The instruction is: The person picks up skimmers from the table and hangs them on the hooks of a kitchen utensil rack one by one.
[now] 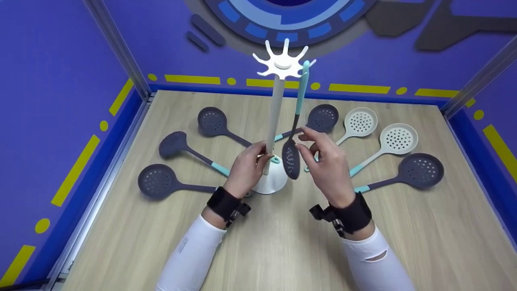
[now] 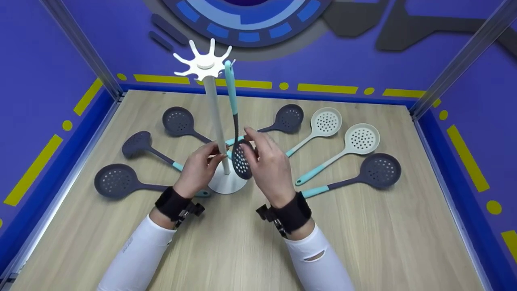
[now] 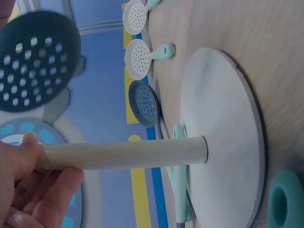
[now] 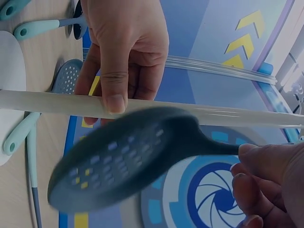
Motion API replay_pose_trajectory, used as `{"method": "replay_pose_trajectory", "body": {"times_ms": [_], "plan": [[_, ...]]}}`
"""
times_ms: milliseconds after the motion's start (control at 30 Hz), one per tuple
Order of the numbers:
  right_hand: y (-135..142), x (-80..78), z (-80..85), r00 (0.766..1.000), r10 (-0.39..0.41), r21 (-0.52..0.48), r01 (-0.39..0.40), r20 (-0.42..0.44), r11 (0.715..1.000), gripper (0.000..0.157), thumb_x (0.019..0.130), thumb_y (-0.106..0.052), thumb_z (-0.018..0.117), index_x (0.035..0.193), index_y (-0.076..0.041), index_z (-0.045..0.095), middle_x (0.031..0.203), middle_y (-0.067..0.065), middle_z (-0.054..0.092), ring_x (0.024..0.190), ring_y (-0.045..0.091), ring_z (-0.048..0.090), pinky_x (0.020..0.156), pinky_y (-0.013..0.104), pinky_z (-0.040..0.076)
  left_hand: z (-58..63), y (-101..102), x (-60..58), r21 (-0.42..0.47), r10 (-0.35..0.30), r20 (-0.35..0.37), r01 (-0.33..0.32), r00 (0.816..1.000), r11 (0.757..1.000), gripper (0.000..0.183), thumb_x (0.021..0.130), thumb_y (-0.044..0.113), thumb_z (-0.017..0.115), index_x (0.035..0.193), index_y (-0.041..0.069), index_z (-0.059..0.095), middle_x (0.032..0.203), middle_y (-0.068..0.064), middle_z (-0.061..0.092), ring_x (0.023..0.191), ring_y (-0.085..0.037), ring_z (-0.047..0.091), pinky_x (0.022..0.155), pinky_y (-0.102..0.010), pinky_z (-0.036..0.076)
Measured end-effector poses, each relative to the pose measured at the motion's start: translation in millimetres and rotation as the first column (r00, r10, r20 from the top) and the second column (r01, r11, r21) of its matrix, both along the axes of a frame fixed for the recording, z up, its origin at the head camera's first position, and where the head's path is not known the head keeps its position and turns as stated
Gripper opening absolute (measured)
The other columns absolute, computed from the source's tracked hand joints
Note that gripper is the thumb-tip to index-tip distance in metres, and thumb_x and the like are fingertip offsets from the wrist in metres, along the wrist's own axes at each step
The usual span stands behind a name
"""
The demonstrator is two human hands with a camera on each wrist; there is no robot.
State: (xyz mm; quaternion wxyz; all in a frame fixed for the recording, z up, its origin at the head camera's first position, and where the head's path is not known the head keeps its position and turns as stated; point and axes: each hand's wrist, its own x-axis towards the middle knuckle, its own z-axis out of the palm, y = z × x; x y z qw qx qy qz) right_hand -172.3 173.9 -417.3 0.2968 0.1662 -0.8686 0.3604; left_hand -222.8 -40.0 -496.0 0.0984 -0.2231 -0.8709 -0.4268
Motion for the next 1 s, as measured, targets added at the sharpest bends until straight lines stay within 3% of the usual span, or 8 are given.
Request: {"method": "replay_pose_trajectory", "body": {"times_ms": [167, 367, 700, 1000], "plan": [[2.5, -1.4, 0.1, 1.000, 0.012, -0.004, -0.012, -0.015, 1.000, 0.036, 0.098, -0.014, 0.075, 0.133, -0.009, 0.069, 0.112, 0.005, 0.077, 0.073, 0.011, 0.058, 0.066, 0.017, 0.041, 0.9, -0.1, -1.1, -0.006, 0.004, -0.019, -0.004, 1.000, 1.000, 0.012, 0.107, 0.020, 0.062, 0.116, 0.012, 0.065, 0.111, -0.003, 0.071, 0.109, -0.016, 0.071, 0.086, -0.033, 0.060], [6.5, -1.0, 0.8, 1.000, 0.011, -0.004, -0.011, 0.004, 1.000, 0.035, 0.097, -0.011, 0.076, 0.131, -0.010, 0.070, 0.112, 0.006, 0.077, 0.075, 0.012, 0.059, 0.065, 0.016, 0.039, 0.4, -0.8, -0.6, -0.002, 0.011, -0.019, -0.011, 1.000, 1.000, 0.015, 0.107, 0.018, 0.062, 0.119, 0.010, 0.066, 0.114, -0.005, 0.071, 0.112, -0.018, 0.072, 0.087, -0.033, 0.061], [16.3, -0.2, 4.1, 1.000, -0.005, 0.024, 0.005, 0.007, 1.000, 0.028, 0.099, -0.013, 0.074, 0.127, -0.012, 0.074, 0.108, 0.003, 0.077, 0.076, 0.011, 0.061, 0.066, 0.013, 0.038, 2.6, -0.3, 1.1, -0.013, 0.017, 0.030, -0.016, 0.999, 1.000, 0.021, 0.107, 0.019, 0.061, 0.126, 0.010, 0.064, 0.118, -0.006, 0.071, 0.112, -0.018, 0.071, 0.088, -0.034, 0.061], [31.8, -1.9, 8.2, 0.998, -0.054, 0.038, 0.053, 0.034, 0.998, 0.028, 0.102, -0.016, 0.070, 0.130, -0.015, 0.073, 0.109, 0.003, 0.077, 0.078, 0.010, 0.060, 0.064, 0.014, 0.036, 2.2, 2.2, 1.2, -0.038, 0.032, 0.020, -0.031, 0.999, 0.999, 0.017, 0.107, 0.018, 0.063, 0.121, 0.009, 0.064, 0.110, -0.005, 0.070, 0.105, -0.018, 0.071, 0.084, -0.034, 0.060]]}}
